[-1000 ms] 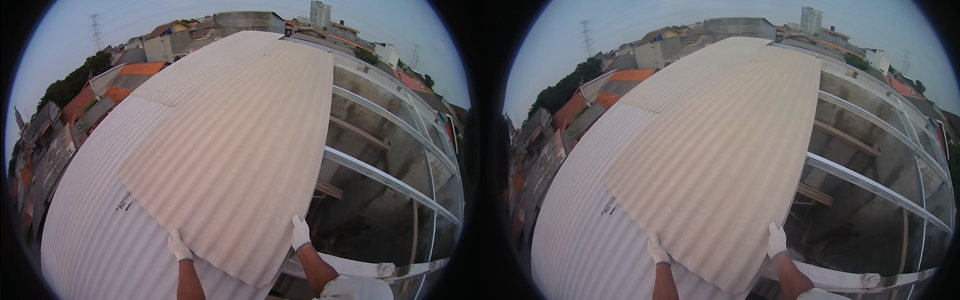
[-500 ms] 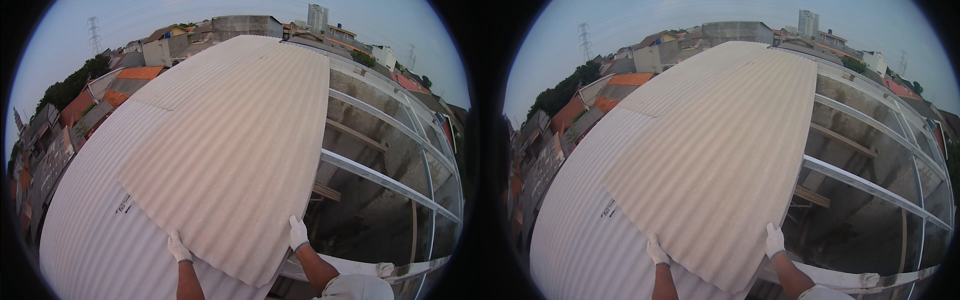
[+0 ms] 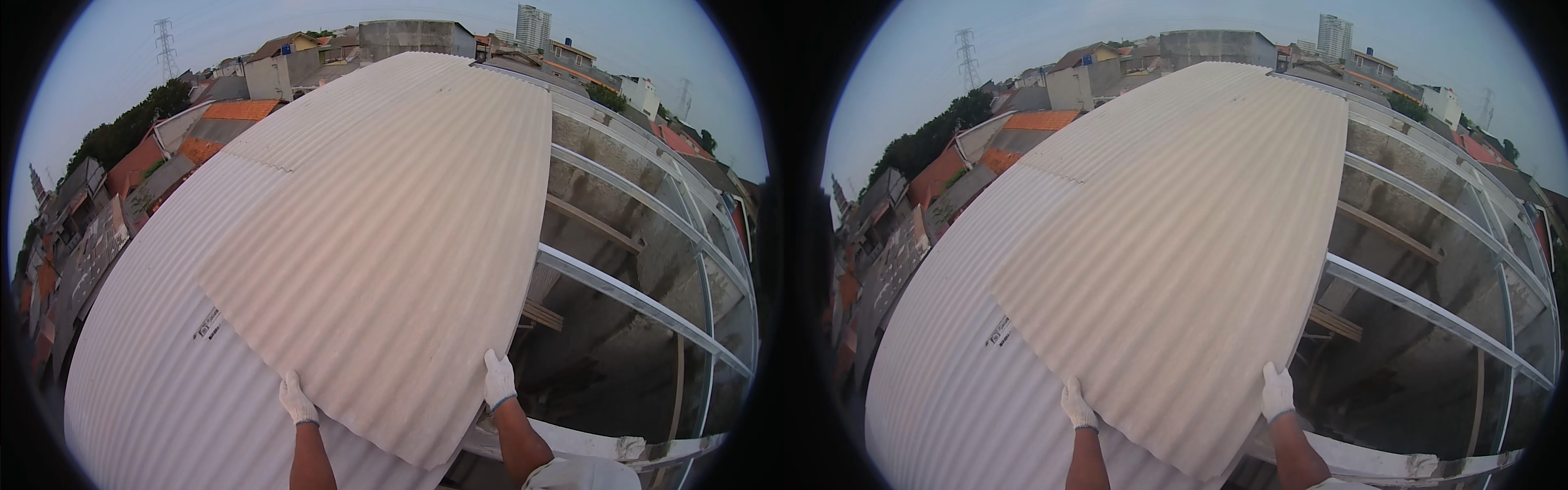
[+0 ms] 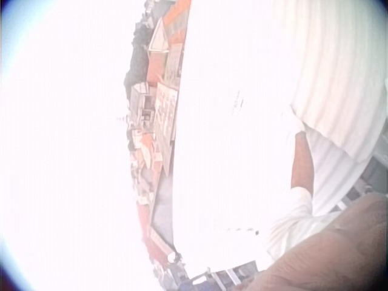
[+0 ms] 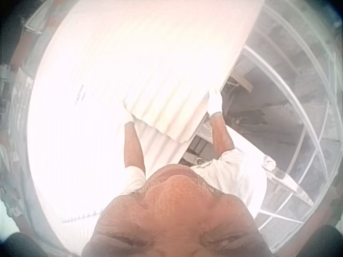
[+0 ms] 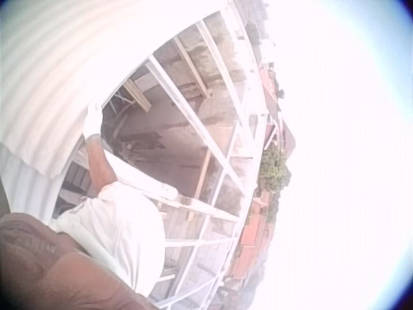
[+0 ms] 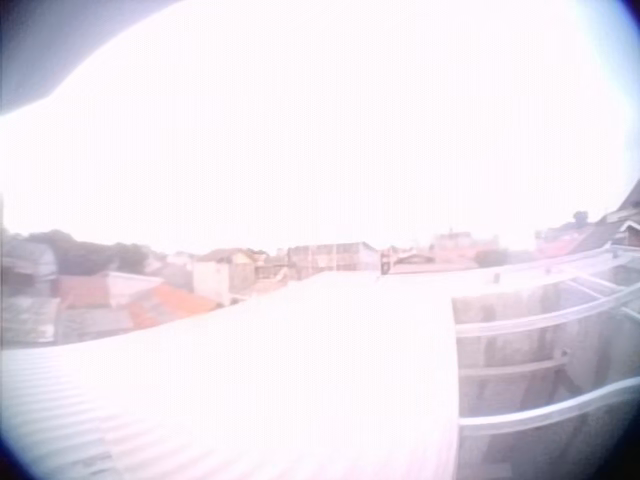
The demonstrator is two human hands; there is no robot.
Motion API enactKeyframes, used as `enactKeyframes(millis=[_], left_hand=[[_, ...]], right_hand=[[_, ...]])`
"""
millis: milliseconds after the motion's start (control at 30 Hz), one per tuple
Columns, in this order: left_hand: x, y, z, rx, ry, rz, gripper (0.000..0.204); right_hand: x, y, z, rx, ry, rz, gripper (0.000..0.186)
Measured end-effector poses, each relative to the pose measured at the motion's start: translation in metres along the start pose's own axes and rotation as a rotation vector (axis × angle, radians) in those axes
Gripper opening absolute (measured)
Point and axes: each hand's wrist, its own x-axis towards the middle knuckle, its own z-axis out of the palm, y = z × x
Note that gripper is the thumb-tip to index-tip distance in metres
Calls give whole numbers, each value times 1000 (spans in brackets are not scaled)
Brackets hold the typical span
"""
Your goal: The person positions a large corrugated roof sheet onto a metal roof frame, aligns it with existing sheets, and uses a straightedge and marker to draw a cutting line. The person then moves along the roof structure to prepare for the next step.
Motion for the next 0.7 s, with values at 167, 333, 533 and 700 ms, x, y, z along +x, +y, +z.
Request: enactKeyframes(millis=[167, 333, 533, 700], left_hand=[[-3, 3, 3, 11, -24, -15, 42], [-8, 8, 9, 42, -32, -18, 42], [-18, 20, 18, 54, -26, 2, 43], [-14, 16, 16, 81, -20, -19, 43]], right_hand=[[5, 0, -3, -13, -8, 19, 55], [8, -9, -4, 0, -32, 7, 55], [15, -15, -16, -101, -69, -31, 54], [25, -3, -15, 26, -66, 4, 50]])
